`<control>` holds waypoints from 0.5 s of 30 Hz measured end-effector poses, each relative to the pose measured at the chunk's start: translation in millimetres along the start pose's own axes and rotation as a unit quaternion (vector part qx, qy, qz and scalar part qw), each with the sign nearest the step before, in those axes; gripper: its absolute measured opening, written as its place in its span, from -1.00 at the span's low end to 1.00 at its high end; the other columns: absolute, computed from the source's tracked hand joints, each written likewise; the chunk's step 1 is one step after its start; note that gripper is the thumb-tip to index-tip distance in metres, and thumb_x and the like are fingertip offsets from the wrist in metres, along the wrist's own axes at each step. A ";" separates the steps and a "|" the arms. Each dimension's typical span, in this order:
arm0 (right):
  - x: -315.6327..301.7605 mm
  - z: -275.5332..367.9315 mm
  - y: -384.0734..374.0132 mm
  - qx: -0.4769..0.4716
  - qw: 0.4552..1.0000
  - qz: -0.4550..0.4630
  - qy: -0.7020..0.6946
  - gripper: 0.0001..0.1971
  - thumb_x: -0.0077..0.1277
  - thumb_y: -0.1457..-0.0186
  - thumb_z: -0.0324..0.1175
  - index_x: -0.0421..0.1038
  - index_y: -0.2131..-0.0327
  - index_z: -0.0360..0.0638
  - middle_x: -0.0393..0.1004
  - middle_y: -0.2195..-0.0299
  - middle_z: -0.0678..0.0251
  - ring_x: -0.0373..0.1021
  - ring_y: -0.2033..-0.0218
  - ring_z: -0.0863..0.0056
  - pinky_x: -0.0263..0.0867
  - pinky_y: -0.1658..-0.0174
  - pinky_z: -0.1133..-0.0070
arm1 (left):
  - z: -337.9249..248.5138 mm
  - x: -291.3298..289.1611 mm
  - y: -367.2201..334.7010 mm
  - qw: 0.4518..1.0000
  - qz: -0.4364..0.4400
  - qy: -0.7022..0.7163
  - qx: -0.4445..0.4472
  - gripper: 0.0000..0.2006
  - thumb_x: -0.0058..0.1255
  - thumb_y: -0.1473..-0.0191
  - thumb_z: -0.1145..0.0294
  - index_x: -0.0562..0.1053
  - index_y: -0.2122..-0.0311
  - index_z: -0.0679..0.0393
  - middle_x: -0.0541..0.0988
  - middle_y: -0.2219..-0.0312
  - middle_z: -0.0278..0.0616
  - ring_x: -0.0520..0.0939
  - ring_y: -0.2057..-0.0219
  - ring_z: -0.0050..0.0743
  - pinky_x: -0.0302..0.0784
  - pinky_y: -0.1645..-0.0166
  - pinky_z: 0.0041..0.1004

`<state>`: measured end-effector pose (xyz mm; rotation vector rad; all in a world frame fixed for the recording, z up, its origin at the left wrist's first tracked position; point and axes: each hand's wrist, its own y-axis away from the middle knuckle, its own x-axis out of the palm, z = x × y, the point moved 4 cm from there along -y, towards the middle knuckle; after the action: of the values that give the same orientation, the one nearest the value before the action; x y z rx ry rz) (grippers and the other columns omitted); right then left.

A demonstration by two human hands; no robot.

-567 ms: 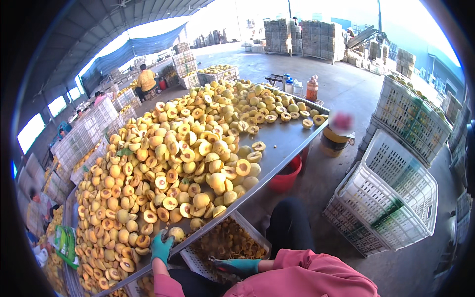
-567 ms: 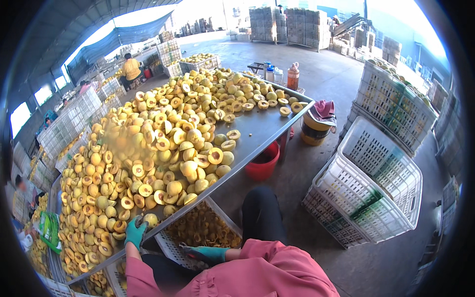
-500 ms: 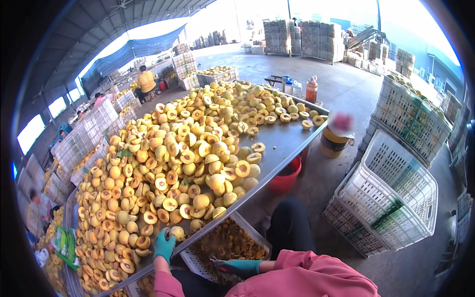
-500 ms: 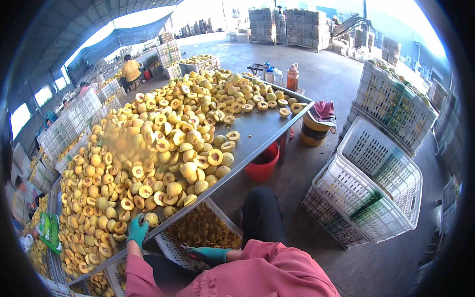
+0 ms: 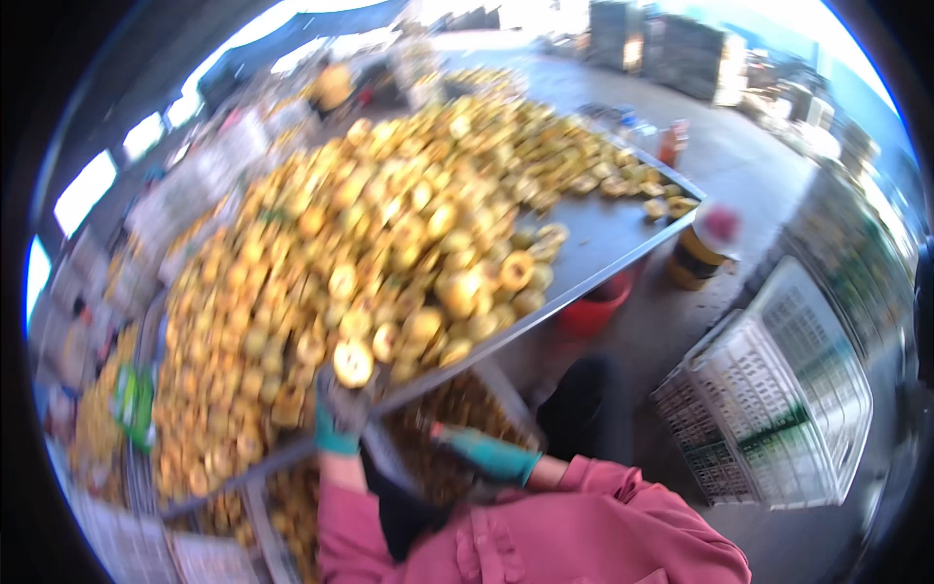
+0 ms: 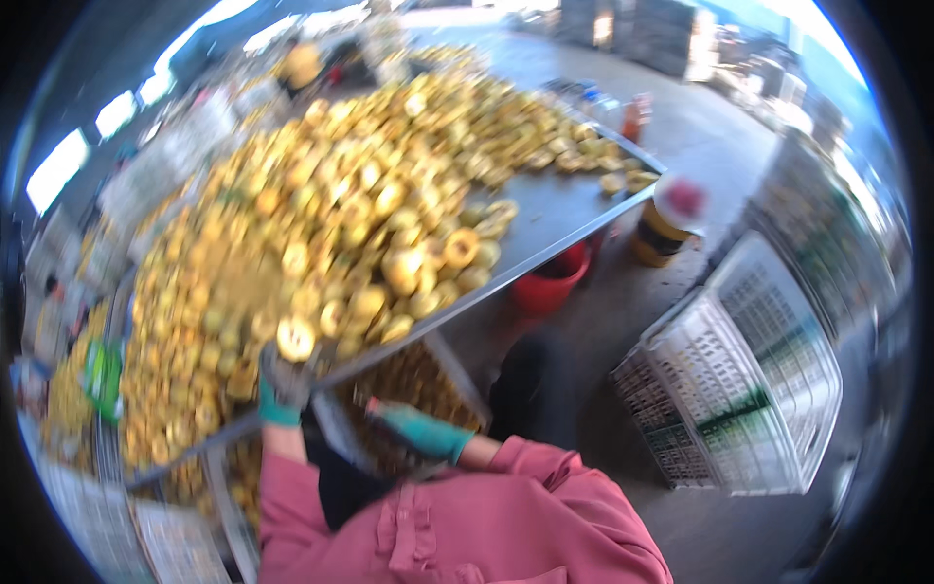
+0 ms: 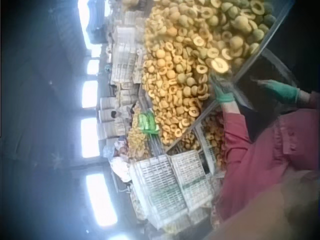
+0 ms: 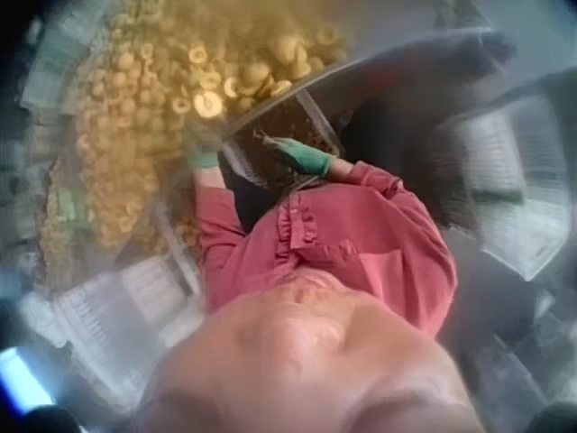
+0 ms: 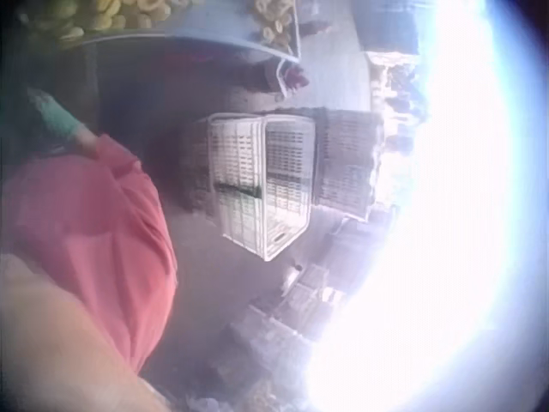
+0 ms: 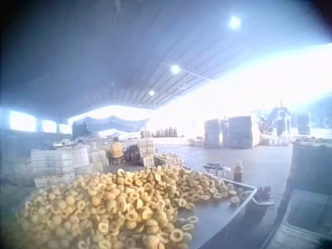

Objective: The person pits peaches by hand using a small curved blade, picking them from a crate and placing the halves onto a metal table and the pits into a separate basket.

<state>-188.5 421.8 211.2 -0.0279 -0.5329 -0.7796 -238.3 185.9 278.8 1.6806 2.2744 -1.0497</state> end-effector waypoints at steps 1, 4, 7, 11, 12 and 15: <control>-7.3 15.7 -2.7 0.007 1.000 0.005 0.004 -0.52 -0.16 -0.33 -0.04 0.36 -0.05 -0.28 0.40 0.03 0.47 0.28 0.08 0.71 0.22 -0.03 0.64 | -2.1 17.4 -2.5 0.987 0.012 0.147 -0.059 -0.48 -0.07 -0.15 -0.02 0.40 -0.05 0.19 0.54 0.09 -0.13 0.57 0.13 -0.26 0.54 0.06 -0.31; 20.9 51.1 1.8 -0.025 0.999 0.015 -0.044 -0.72 -0.12 -0.33 -0.19 0.34 0.03 -0.15 0.39 0.29 0.59 0.28 0.31 0.86 0.25 0.27 0.78 | -26.0 23.6 9.9 0.781 0.033 0.586 -0.214 -0.51 -0.32 -0.27 -0.06 0.44 0.01 0.11 0.61 0.25 -0.22 0.62 0.40 -0.34 0.55 0.38 -0.50; 29.2 65.1 -0.1 0.048 0.998 0.007 0.034 -0.62 -0.16 -0.33 -0.39 0.19 -0.17 -0.31 0.34 -0.03 0.28 0.32 -0.03 0.51 0.23 -0.13 0.56 | -46.3 26.4 27.0 0.793 -0.061 0.537 -0.280 -0.55 -0.30 -0.29 0.06 0.47 0.03 0.21 0.62 0.30 -0.09 0.61 0.48 -0.38 0.49 0.52 -0.51; 33.6 69.2 -5.9 -0.012 0.984 0.048 0.173 -0.58 -0.15 -0.33 -0.38 0.17 -0.19 -0.32 0.33 -0.04 0.30 0.28 -0.06 0.57 0.15 -0.18 0.60 | -25.8 33.4 44.2 0.835 -0.032 0.507 -0.212 -0.54 -0.40 -0.36 0.10 0.35 -0.11 0.24 0.54 0.05 -0.14 0.58 0.08 -0.40 0.51 -0.05 -0.43; 32.4 67.9 -6.7 -0.022 0.983 0.051 0.177 -0.58 -0.15 -0.33 -0.38 0.17 -0.20 -0.32 0.32 -0.05 0.30 0.27 -0.06 0.57 0.14 -0.19 0.60 | -22.6 39.3 47.1 0.829 -0.008 0.518 -0.211 -0.54 -0.45 -0.38 0.13 0.32 -0.13 0.26 0.51 0.01 -0.13 0.55 0.03 -0.37 0.45 -0.11 -0.41; 34.3 70.6 -14.3 -0.111 0.975 0.042 0.186 -0.71 -0.14 -0.33 -0.26 0.27 0.02 -0.25 0.28 0.36 0.49 0.19 0.35 0.71 0.11 0.27 0.66 | -19.0 45.7 54.0 0.860 0.023 0.468 -0.203 -0.55 -0.48 -0.39 0.17 0.28 -0.16 0.28 0.47 -0.04 -0.10 0.52 -0.02 -0.35 0.40 -0.17 -0.39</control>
<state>-209.6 404.1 286.0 -0.1078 -0.0876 -0.7362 -202.2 241.0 246.7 2.2936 2.6078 0.4122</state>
